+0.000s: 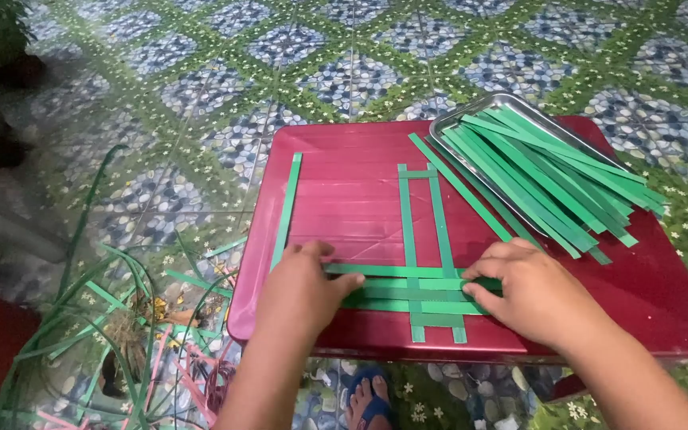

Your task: The person is weaving green plastic strips together on a small red stool to create a woven mat or component.

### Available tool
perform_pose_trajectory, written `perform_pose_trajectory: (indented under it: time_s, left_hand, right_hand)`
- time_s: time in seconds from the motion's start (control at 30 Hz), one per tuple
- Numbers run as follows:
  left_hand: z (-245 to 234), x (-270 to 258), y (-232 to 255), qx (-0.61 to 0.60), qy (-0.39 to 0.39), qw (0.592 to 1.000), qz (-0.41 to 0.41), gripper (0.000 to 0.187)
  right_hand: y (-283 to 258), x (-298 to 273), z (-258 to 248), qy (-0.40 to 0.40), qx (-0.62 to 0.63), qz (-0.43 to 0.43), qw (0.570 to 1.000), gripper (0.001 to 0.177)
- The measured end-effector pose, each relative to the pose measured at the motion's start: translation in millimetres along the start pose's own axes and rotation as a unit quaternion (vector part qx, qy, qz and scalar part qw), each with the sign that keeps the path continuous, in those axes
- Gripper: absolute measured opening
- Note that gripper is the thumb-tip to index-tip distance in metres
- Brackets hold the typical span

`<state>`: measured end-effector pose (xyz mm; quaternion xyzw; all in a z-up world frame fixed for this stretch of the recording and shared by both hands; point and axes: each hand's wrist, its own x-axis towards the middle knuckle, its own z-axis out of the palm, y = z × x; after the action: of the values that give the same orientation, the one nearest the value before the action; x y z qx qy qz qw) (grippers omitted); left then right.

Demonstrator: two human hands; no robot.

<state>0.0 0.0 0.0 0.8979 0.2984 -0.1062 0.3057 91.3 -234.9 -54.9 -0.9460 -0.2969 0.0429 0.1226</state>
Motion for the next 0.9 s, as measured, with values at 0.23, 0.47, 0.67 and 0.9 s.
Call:
perform_pose_trajectory:
  time_s: [0.23,0.47,0.67,0.9]
  left_hand:
    - [-29.1,-3.0,-9.7,-0.02,0.045,0.998,-0.042,0.037]
    - [-23.6,17.1,-31.2,0.037,0.066,0.991,-0.111,0.03]
    - [-22.8,31.9,-40.7,0.037,0.035,0.993,-0.109,0.012]
    - [-26.6,15.6,-45.1,-0.103,-0.024,0.991,-0.081,0.013]
  right_hand:
    - [-7.1,-4.2,-7.6,0.06,-0.002,-0.022,0.998,0.027]
    - [-39.4,-9.9,-1.9,0.079,0.022,-0.087,0.993,0.027]
    - [-57.4,-14.4,8.1,0.092,0.056,-0.159,0.981,0.023]
    - [-77.1,-4.6,10.2,0.054,0.052,-0.165,0.983,0.024]
